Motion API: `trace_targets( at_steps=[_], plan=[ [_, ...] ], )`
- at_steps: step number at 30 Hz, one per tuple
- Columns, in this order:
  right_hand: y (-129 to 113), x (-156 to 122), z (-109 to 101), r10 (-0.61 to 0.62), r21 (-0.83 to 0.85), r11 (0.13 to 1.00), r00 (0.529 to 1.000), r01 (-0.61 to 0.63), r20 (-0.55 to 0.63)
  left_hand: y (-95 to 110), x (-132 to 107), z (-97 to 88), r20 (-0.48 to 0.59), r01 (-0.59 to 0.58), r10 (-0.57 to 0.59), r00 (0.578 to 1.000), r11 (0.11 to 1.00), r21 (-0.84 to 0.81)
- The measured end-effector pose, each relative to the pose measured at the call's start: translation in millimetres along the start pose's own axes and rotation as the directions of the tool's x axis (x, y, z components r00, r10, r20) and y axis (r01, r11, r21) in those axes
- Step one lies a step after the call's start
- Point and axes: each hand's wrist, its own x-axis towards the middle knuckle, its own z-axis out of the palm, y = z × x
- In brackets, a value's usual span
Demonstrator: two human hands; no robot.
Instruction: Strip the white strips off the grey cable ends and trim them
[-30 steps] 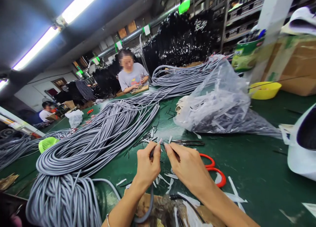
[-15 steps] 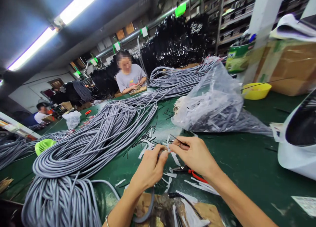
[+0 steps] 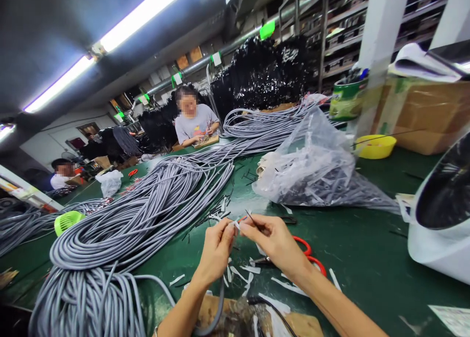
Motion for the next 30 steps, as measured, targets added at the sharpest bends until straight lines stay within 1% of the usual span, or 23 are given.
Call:
trace_targets(
  at_steps=[1, 2, 3, 5, 6, 7, 9, 11, 12, 13, 15, 16, 17, 19, 20, 21, 22, 23, 24, 25, 26, 28, 30],
  plan=[
    [-1.4, -1.3, -1.0, -0.116, -0.114, 0.987, 0.992, 0.109, -0.055, 1.6, -0.2, -1.0, 0.01, -0.057, 0.056, 0.998, 0.988, 0.142],
    [-2.3, -1.6, -3.0, -0.207, -0.221, 0.958, 0.974, 0.182, -0.093, 3.1, -0.6, -2.2, 0.066, -0.121, 0.108, 0.992, 0.959, 0.257],
    [-2.7, -0.9, -5.8, -0.255, -0.3, 0.93, 0.96, 0.212, -0.113, 4.4, -1.3, -3.3, 0.147, -0.188, 0.146, 0.978, 0.924, 0.333],
    [-1.6, 3.1, -11.8, -0.23, -0.346, 0.922, 0.964, 0.174, -0.129, 6.1, -3.2, -4.5, 0.278, -0.296, 0.196, 0.94, 0.875, 0.382],
    [-0.4, 5.6, -14.2, -0.182, -0.324, 0.937, 0.975, 0.134, -0.126, 6.3, -4.2, -4.5, 0.292, -0.316, 0.213, 0.933, 0.873, 0.372],
    [1.0, 7.9, -15.7, -0.136, -0.293, 0.951, 0.984, 0.098, -0.112, 6.2, -5.3, -3.8, 0.26, -0.301, 0.217, 0.941, 0.888, 0.348],
    [3.6, 10.8, -15.4, -0.119, -0.267, 0.959, 0.989, 0.092, -0.086, 4.7, -6.9, -0.9, 0.103, -0.194, 0.174, 0.979, 0.952, 0.237],
    [5.8, 9.7, -10.7, -0.24, -0.351, 0.915, 0.967, 0.197, -0.082, 1.4, -6.6, 3.1, -0.046, -0.054, 0.056, 0.997, 0.997, 0.046],
    [6.9, 7.7, -7.0, -0.34, -0.419, 0.863, 0.938, 0.282, -0.07, -0.7, -5.2, 4.6, -0.08, 0.007, -0.012, 0.997, 0.998, -0.061],
    [8.2, 4.6, -2.5, -0.448, -0.492, 0.789, 0.893, 0.368, -0.051, -2.9, -2.9, 5.2, -0.081, 0.06, -0.074, 0.994, 0.985, -0.163],
    [11.0, -4.0, 8.3, -0.625, -0.6, 0.611, 0.78, 0.516, 0.035, -6.2, 4.3, 2.1, -0.059, 0.154, -0.185, 0.981, 0.928, -0.34],
    [12.4, -9.1, 14.2, -0.682, -0.612, 0.528, 0.723, 0.589, 0.107, -7.0, 8.4, -1.6, -0.087, 0.193, -0.251, 0.964, 0.888, -0.418],
    [13.7, -14.1, 19.8, -0.713, -0.601, 0.466, 0.678, 0.65, 0.18, -7.2, 12.5, -6.5, -0.139, 0.212, -0.316, 0.939, 0.845, -0.49],
    [15.6, -21.7, 27.9, -0.733, -0.528, 0.415, 0.616, 0.741, 0.287, -6.2, 18.2, -16.4, -0.295, 0.179, -0.419, 0.859, 0.785, -0.594],
    [16.3, -23.4, 29.5, -0.716, -0.53, 0.449, 0.644, 0.72, 0.269, -5.3, 19.1, -19.6, -0.336, 0.138, -0.413, 0.846, 0.78, -0.61],
    [16.8, -23.1, 29.0, -0.702, -0.533, 0.495, 0.677, 0.687, 0.22, -4.4, 18.5, -20.7, -0.328, 0.112, -0.375, 0.867, 0.789, -0.604],
    [17.2, -20.9, 26.6, -0.673, -0.571, 0.565, 0.733, 0.595, 0.098, -3.7, 16.7, -19.6, -0.27, 0.117, -0.334, 0.903, 0.797, -0.592],
    [17.4, -17.3, 22.8, -0.625, -0.6, 0.645, 0.778, 0.473, -0.059, -3.3, 14.0, -16.5, -0.191, 0.135, -0.293, 0.937, 0.807, -0.575],
    [17.3, -12.7, 18.3, -0.55, -0.594, 0.722, 0.815, 0.355, -0.182, -3.1, 10.7, -12.1, -0.104, 0.167, -0.267, 0.958, 0.815, -0.555],
    [17.1, -8.0, 13.7, -0.464, -0.555, 0.787, 0.851, 0.27, -0.245, -3.1, 7.4, -7.3, -0.028, 0.2, -0.254, 0.967, 0.82, -0.537],
    [16.5, -3.7, 9.7, -0.382, -0.508, 0.835, 0.887, 0.212, -0.258, -3.3, 4.5, -2.8, 0.025, 0.225, -0.249, 0.968, 0.823, -0.522],
    [15.0, 2.1, 4.9, -0.294, -0.438, 0.879, 0.937, 0.187, -0.189, -3.6, 0.6, 3.0, 0.073, 0.245, -0.242, 0.968, 0.829, -0.502],
    [13.3, 3.9, 4.1, -0.318, -0.443, 0.866, 0.939, 0.231, -0.133, -3.4, -0.4, 4.2, 0.086, 0.236, -0.222, 0.971, 0.851, -0.469]
  ],
)
